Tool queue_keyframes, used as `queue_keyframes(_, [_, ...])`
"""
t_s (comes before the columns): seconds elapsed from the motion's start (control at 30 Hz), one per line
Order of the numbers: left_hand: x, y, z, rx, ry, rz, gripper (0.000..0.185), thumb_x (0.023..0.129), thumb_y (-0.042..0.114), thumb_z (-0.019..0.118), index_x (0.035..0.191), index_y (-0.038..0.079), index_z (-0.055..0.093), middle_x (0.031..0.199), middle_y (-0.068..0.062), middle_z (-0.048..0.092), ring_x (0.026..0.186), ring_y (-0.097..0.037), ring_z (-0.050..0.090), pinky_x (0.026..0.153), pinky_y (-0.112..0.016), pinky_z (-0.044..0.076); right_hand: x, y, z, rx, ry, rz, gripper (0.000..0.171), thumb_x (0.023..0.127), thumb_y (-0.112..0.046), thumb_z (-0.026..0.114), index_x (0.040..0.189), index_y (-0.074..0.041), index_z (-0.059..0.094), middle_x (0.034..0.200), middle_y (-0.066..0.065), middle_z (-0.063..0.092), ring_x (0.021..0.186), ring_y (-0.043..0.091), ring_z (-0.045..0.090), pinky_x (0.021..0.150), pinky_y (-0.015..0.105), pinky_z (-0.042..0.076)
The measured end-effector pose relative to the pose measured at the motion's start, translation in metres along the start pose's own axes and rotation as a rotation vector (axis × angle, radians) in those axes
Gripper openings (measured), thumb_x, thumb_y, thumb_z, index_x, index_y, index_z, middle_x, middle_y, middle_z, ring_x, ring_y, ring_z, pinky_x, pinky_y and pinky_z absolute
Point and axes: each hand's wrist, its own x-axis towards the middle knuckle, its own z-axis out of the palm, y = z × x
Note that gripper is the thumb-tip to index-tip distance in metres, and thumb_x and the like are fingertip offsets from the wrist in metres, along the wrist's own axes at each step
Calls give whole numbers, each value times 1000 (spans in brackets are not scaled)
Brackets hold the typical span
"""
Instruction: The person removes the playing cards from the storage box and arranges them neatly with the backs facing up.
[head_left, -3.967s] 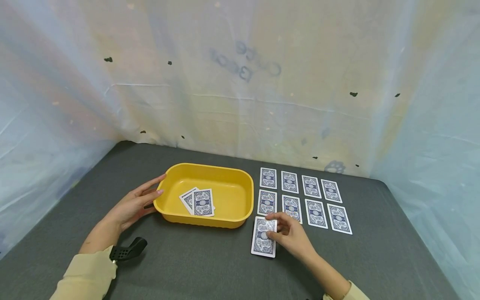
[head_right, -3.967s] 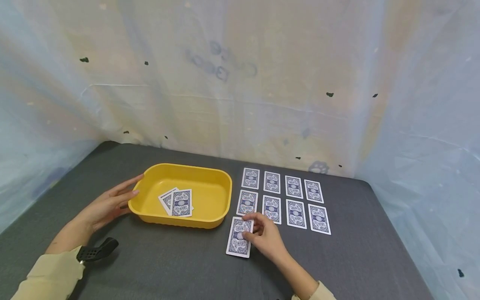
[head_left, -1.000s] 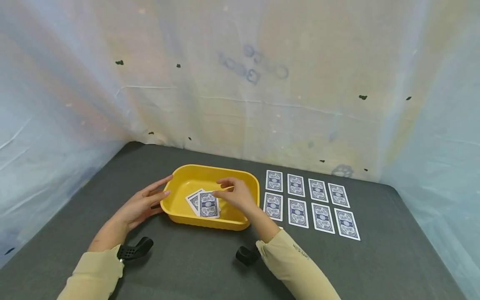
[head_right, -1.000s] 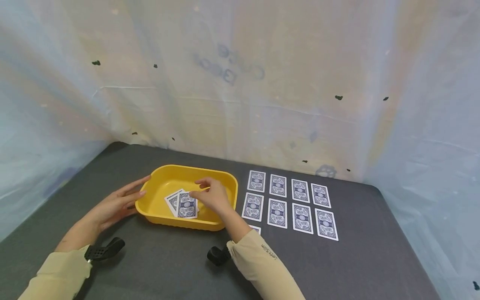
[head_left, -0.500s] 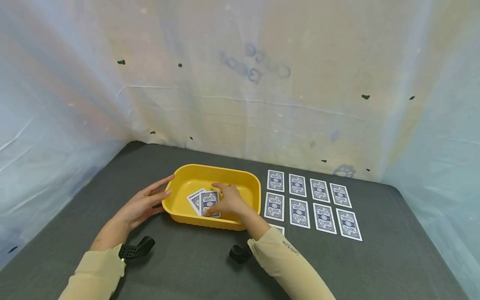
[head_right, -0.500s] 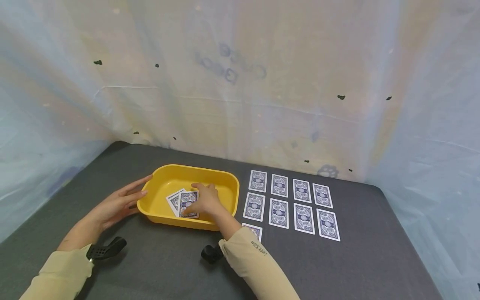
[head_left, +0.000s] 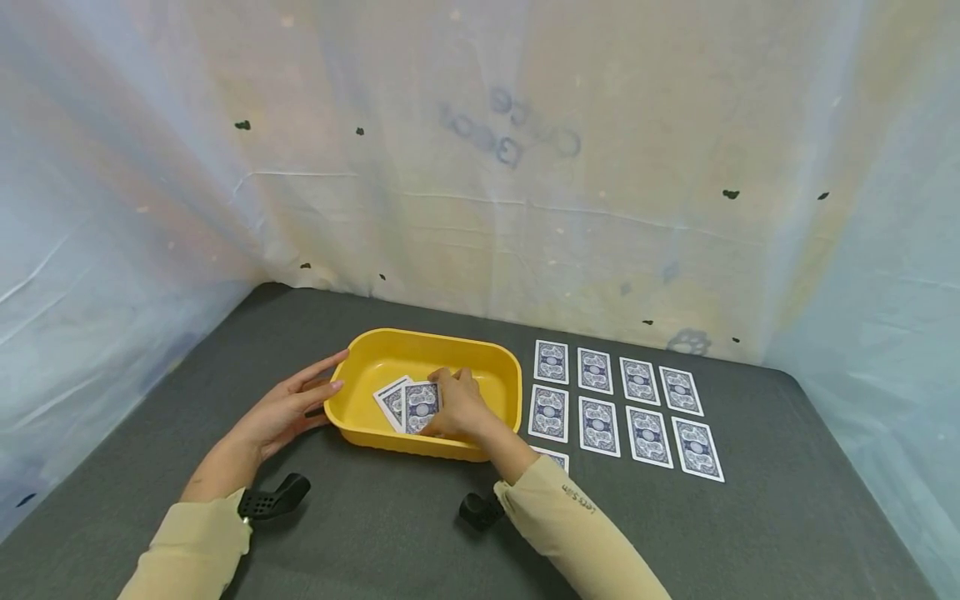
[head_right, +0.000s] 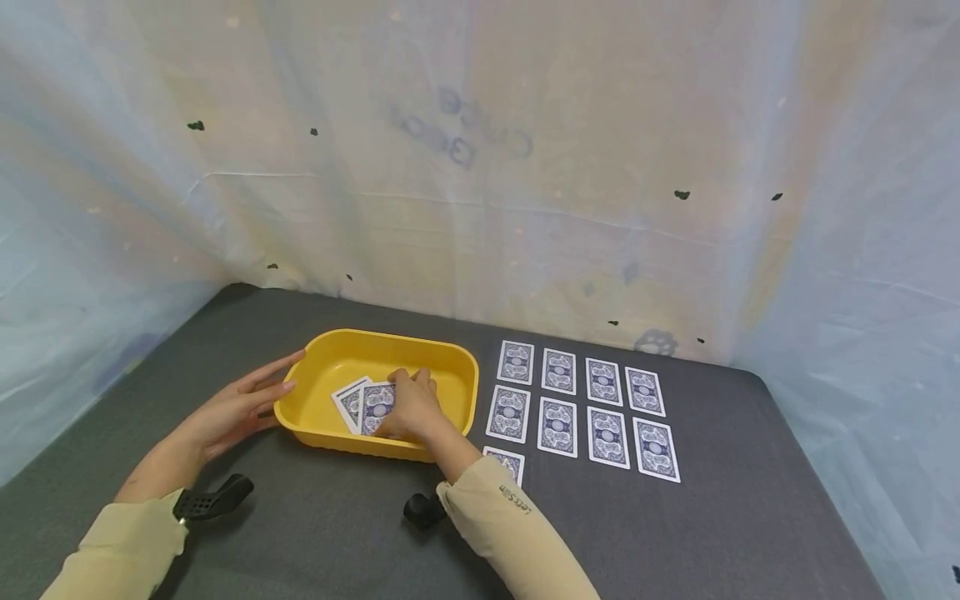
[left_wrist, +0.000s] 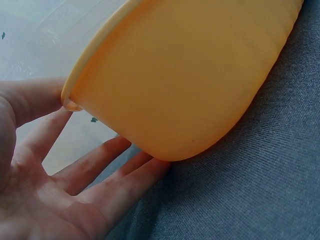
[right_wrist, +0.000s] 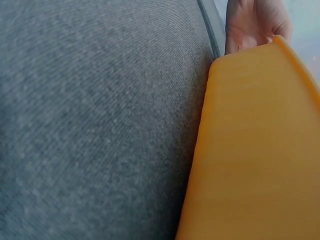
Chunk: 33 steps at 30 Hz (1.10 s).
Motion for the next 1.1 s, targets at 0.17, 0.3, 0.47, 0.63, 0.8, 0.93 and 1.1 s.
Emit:
queue_keyframes(0.17, [0,-1,1,6,1,7,67,99,36,53,155,27,18,154,-18,25,130,-22,43,104,-50,42,-3,-2,-1,18,20,12,82,60,-13,91,130,-7,48,106,12,52,90,22,47,82,32,41])
queue_keyframes(0.3, [0,-1,1,10,1,14,67,99,36,53,155,25,17,153,-19,27,130,-25,43,103,-48,43,-5,-2,-2,22,42,22,81,62,-12,90,131,-7,48,106,12,54,90,22,48,85,34,42])
queue_keyframes(0.47, [-1,-1,1,15,1,19,67,99,35,53,155,25,17,153,-19,28,127,-21,46,102,-48,44,-7,-2,-4,65,55,19,79,64,-9,88,133,-6,49,108,13,56,91,22,49,84,33,43])
queue_keyframes(0.63, [-2,0,1,12,2,19,67,99,36,53,155,25,17,153,-19,28,125,-17,47,103,-49,43,-9,-1,-9,106,52,-4,78,68,-8,85,137,-5,48,108,13,59,91,21,51,79,31,45])
queue_keyframes(0.8, [-1,0,1,9,-2,21,67,99,35,53,155,24,17,154,-19,27,125,-17,47,103,-47,44,-13,3,-14,149,73,-20,75,71,-7,83,138,-7,49,108,13,60,88,21,54,74,30,47])
queue_keyframes(0.93, [0,0,1,8,-3,13,68,99,36,53,155,25,16,155,-18,24,129,-20,44,103,-47,44,-18,5,-18,206,96,-24,73,72,-7,82,137,-8,50,104,12,60,82,19,57,68,25,48])
queue_keyframes(1.1, [1,0,0,9,-2,9,69,99,36,53,155,25,16,154,-19,25,129,-22,44,104,-48,43,-23,6,-25,265,102,-50,72,72,-5,82,136,-7,51,102,13,59,78,17,58,66,23,50])
